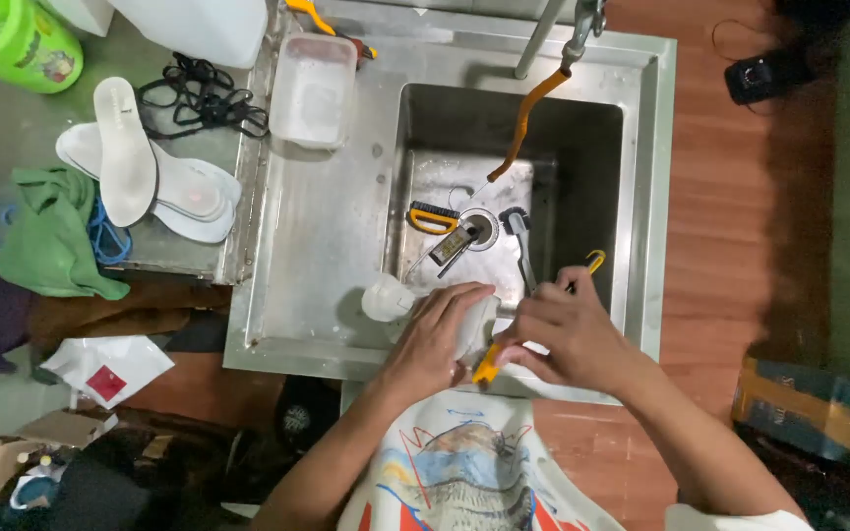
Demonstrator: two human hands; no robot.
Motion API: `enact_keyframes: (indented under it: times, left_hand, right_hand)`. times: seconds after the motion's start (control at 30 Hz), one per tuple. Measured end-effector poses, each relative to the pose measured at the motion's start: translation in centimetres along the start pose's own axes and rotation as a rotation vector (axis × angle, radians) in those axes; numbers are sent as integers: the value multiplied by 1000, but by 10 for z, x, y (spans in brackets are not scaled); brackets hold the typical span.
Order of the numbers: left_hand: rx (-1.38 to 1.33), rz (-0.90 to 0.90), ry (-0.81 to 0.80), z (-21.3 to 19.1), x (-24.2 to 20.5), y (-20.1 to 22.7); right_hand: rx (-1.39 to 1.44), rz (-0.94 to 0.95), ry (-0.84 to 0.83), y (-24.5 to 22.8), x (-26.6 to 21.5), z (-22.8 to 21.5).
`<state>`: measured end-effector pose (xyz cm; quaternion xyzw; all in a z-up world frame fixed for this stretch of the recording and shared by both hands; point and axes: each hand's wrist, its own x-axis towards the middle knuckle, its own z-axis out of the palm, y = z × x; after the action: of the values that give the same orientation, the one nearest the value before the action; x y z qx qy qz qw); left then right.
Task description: The person scrubs a white sneaker with a yellow-handled brush over a stainless steel sink. They rotate the shoe to clean the sole, sides, and upper, then rinse the brush under running water and continue scrubbing.
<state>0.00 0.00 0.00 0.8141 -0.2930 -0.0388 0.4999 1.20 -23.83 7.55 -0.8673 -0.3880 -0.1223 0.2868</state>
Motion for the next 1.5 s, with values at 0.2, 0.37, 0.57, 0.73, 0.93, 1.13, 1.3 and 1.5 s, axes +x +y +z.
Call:
enact_keyframes:
  times: [0.2,0.37,0.57,0.73,0.93,1.13,1.3,1.5]
  left_hand:
    - [68,-11,-35,5,17,8]
    - [119,-10,-57,14,24,11]
    - [124,-54,-142,14,24,9]
    - [101,-39,-157,12,26,6]
    - [151,-50,-150,24,28,-7]
    - [147,-11,-95,10,40,-3]
    - [109,-84,-87,16,28,-7]
    - [112,-74,-81,2,33,-2]
  right_hand:
    - [-242,-23,59,27,-11,4]
    - [-305,-15,-16,44,6,-28]
    - [-261,4,-160,38,11,-47]
    - [-201,-47,-199,31,13,-40]
    - [-297,28,-211,42,20,-41]
    - [-233,23,-210,58,23,-33]
    - [-136,149,-151,68,5,-25]
    - [-244,344,-184,121,-11,-9]
